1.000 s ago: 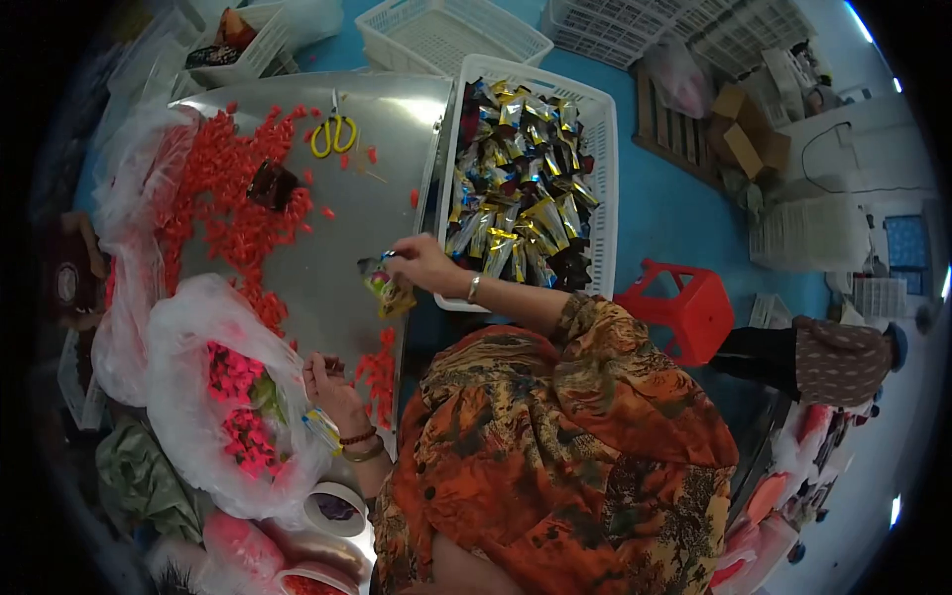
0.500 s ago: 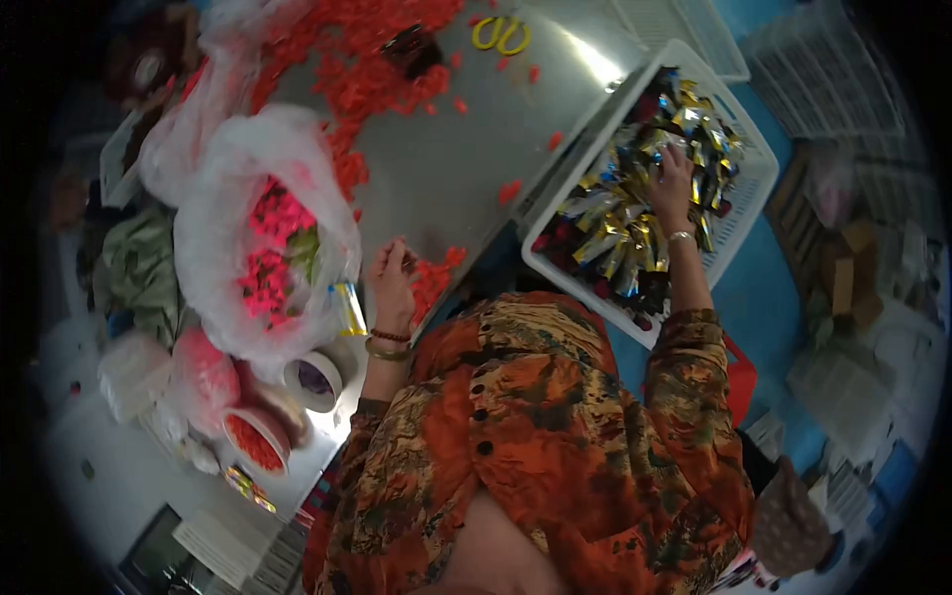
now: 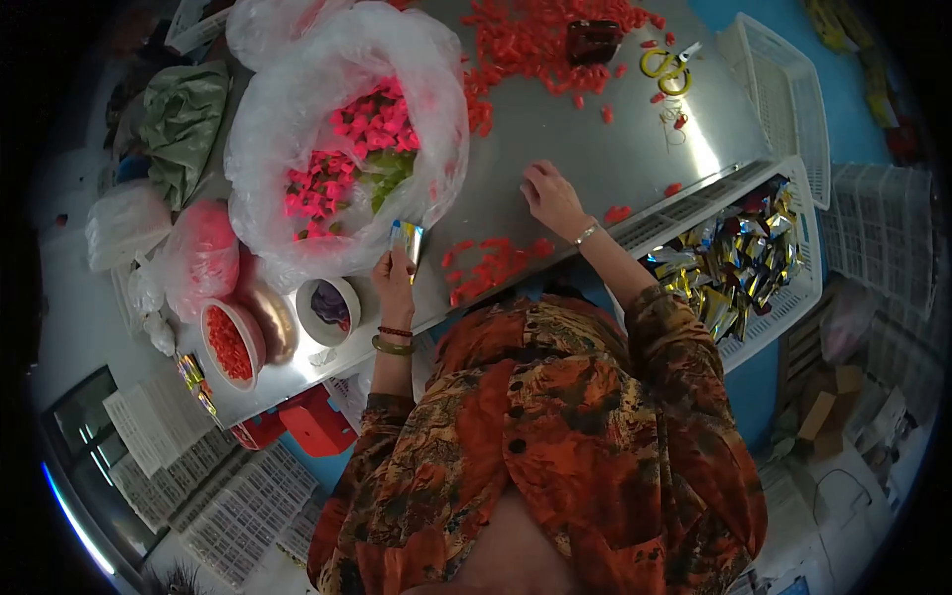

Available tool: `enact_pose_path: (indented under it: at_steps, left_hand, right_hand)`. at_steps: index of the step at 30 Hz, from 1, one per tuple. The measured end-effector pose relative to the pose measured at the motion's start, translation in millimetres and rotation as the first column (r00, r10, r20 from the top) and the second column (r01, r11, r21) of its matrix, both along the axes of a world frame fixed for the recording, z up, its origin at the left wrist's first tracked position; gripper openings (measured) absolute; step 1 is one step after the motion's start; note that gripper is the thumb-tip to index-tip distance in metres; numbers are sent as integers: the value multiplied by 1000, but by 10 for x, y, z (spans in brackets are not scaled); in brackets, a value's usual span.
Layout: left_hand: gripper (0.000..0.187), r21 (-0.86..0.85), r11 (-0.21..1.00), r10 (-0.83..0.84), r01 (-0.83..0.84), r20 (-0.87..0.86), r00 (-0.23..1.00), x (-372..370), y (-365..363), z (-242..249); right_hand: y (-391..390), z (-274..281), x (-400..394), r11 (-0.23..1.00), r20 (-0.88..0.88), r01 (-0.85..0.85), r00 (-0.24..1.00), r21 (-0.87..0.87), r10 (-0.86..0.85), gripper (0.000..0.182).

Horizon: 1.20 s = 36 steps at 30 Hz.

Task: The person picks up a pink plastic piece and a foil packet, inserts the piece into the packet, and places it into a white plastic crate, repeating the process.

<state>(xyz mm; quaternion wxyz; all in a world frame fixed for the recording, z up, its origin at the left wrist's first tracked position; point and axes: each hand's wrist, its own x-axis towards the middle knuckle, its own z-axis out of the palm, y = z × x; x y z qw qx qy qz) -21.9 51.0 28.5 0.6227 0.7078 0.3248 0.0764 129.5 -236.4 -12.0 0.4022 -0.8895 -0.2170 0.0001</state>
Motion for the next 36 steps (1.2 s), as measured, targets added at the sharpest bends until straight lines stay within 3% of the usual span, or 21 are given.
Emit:
enact_pose_path:
  at_steps: [4,7,8,11,14,17,21,25,28,31,34,36]
  left_hand:
    - [33,80,997,1,-8,89,996,66,420,-61]
    - [22,64,998,-10,-1,183,983,318,618,-167]
    - [19,54,999,-12,1,216,976,445,643,-177]
    - [12,313,948,-137,50,264,955,864,611,-192]
    - [14,443,893,-229,73,310,923,1280,424,-161]
    - [20,498,858,-289,127,263,920,1628,315,-294]
    - [26,704,681,-384,200,110,917,1890,189,-472]
    - [24,600,753,-379,269,63,923,1924,205,-453]
    - [20,684,726,-357,64,296,886,1865,266,-475]
    - [15,324,945,-178,52,372,911,1619,279,-351]
    - [13,56,986,-169,159,326,930,1303,373,-199]
    - [13,-19,983,-171,184,287,943,1073,392,-127]
  right_hand:
    - [461,-81,459,991,36,-15,999,-131,20,40]
    - [640,-115,685,980,41,-36,998,-193,44,47]
    - [677,-127,724,977,31,-30,999,-209,38,47]
    - [749,-141,811,971,1,-17,1000,-240,18,47]
    - [714,-81,810,968,-13,-17,1000,-251,14,42]
    - [730,-176,859,961,4,-20,1000,-277,22,34]
    - [824,-94,894,931,-29,-18,1000,-363,8,28]
    - [907,-100,857,931,-18,-1,1000,-365,-5,29]
    - [911,-193,738,926,27,1,1000,-377,10,30]
    - [849,-146,559,938,-49,-11,999,-347,-6,31]
    - [795,-91,380,994,-105,5,994,-113,-17,25]
    - [766,-66,237,1000,-111,4,994,-8,-5,25]
